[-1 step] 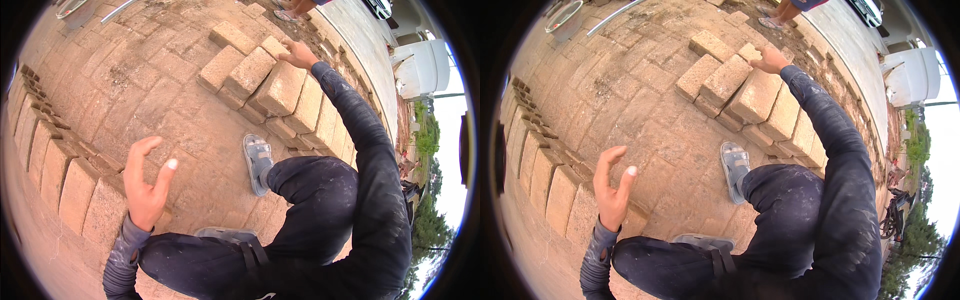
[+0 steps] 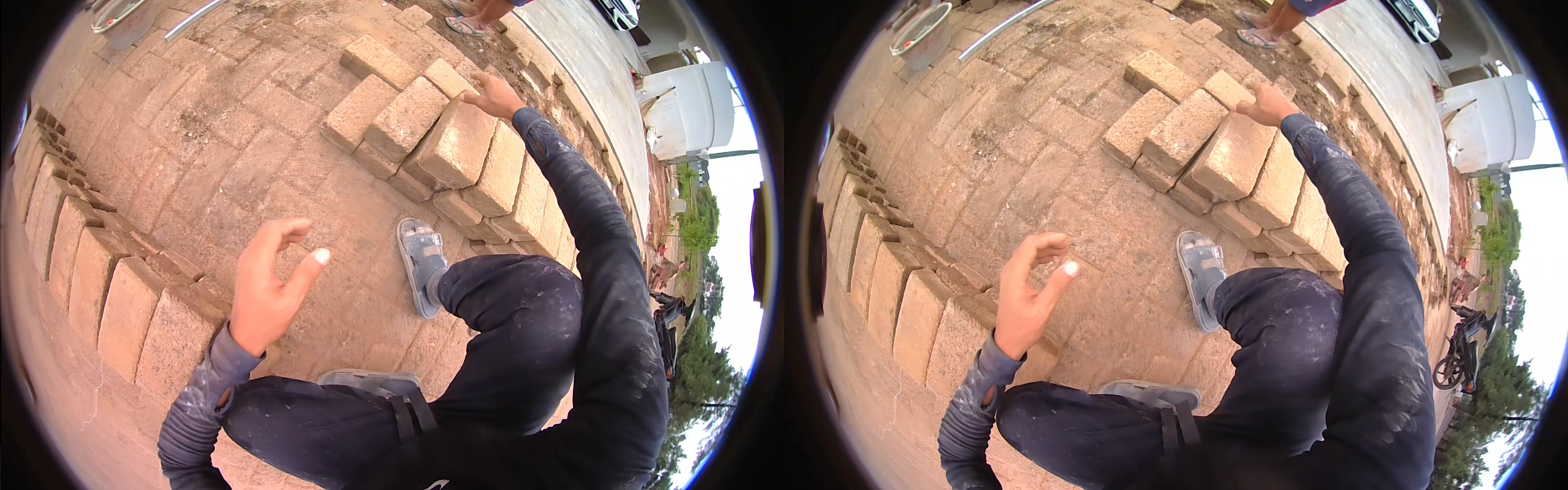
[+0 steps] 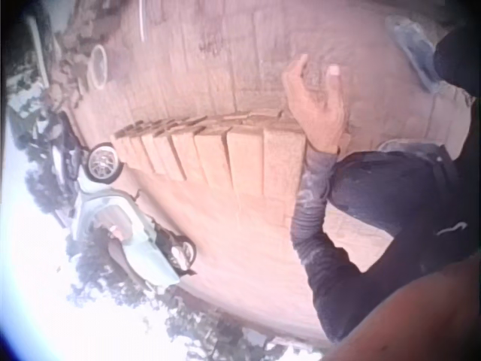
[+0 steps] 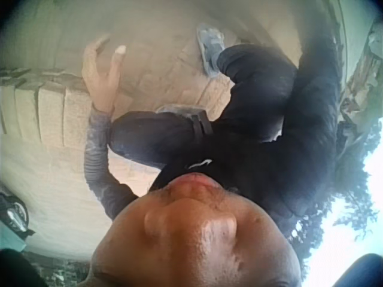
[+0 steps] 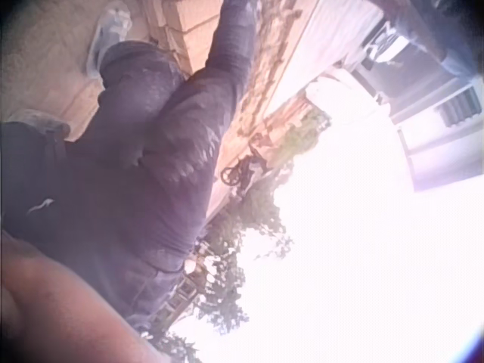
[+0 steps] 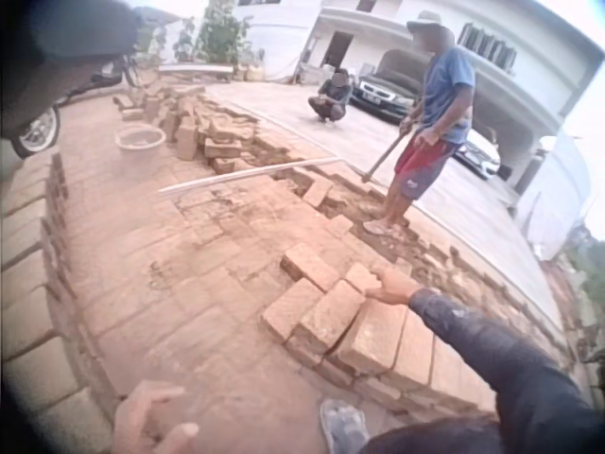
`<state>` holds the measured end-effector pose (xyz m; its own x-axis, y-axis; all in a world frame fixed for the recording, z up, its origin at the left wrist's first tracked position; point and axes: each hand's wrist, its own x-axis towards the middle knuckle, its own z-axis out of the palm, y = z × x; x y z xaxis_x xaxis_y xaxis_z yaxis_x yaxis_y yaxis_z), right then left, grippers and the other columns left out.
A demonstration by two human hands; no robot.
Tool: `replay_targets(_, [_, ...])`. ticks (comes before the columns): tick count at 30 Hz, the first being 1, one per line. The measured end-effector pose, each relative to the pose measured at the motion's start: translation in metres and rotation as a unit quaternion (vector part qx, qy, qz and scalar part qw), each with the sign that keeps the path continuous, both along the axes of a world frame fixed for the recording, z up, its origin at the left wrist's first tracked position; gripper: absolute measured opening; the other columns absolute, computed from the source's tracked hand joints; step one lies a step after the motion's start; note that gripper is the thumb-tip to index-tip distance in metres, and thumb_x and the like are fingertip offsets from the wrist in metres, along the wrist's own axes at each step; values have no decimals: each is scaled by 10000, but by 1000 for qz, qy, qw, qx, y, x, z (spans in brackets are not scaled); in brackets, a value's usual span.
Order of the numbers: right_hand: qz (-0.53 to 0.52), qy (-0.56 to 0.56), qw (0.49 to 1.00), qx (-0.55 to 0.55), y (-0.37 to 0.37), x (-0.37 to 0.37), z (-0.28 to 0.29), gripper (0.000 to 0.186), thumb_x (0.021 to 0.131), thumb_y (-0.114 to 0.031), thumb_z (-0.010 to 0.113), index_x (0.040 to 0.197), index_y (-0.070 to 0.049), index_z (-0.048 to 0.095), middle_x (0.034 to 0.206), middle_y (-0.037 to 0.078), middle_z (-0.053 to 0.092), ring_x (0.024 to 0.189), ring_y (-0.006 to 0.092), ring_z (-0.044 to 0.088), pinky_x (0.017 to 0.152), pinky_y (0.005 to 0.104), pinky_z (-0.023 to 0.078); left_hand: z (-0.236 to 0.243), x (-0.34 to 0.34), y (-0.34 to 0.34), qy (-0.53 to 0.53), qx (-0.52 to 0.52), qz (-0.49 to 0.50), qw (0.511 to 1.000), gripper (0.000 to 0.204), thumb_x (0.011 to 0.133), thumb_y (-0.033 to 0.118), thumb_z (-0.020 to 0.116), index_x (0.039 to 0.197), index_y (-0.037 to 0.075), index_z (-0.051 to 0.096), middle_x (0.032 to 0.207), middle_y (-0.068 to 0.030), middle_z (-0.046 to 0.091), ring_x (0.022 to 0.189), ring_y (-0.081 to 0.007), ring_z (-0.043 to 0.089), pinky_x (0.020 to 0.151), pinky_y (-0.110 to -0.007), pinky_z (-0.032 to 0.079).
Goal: The person lays bricks on the ground by hand, arranging them in a pattern. They pick up bricks from a nearby pile and place them into position, occasionally adjusting them to fit.
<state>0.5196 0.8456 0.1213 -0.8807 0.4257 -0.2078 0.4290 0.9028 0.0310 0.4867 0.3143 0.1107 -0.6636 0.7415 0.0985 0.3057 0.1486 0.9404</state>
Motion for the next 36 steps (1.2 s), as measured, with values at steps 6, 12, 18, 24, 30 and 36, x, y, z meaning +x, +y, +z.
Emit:
replay_targets(6, [-143,36,984,-104,43,48,-37,1018,820,-727,611,1432,68,438,1422,307,481,1331,412,477,1127,429,364,-84,44,177,-256,-90,-59,961,789,841,545,740,1240,-110,555,1073,-202,674,987,-240,666,833,-347,540])
replay_targets(12, [-79,-35,980,-178,44,6,-43,988,812,-723,625,1257,156,555,1201,328,616,1130,371,629,982,402,478,-106,87,285,-527,156,74,832,930,827,567,744,1297,-180,451,1241,-261,589,1127,-248,603,922,-357,501])
replay_targets(18, [-70,-1,963,-261,31,15,-30,914,877,-662,588,1279,157,541,1203,266,626,1136,315,605,1021,365,420,-99,100,330,-529,41,275,802,1029,692,653,793,1198,-184,475,1215,-318,564,1167,-376,575,951,-423,475])
replay_targets(24, [21,-24,918,-395,12,10,-34,885,917,-646,551,1267,167,561,1270,254,601,1198,292,565,1079,358,366,-80,109,282,-405,-53,397,822,994,658,759,723,1061,-141,597,1050,-284,638,1007,-351,635,845,-414,505])
replay_targets(30, [167,-17,858,-485,-100,-13,-28,843,915,-669,547,1094,150,630,1026,184,625,985,214,578,883,328,465,-65,102,174,-373,50,545,750,785,784,540,753,1155,-139,619,1088,-209,666,987,-242,650,820,-315,506])
replay_targets(36, [200,-83,762,-610,-234,-18,-49,882,849,-716,592,1120,122,652,950,221,667,922,235,651,837,338,496,22,122,47,-289,44,610,736,703,864,460,711,1245,-118,587,1165,-188,654,1060,-227,632,949,-309,453])
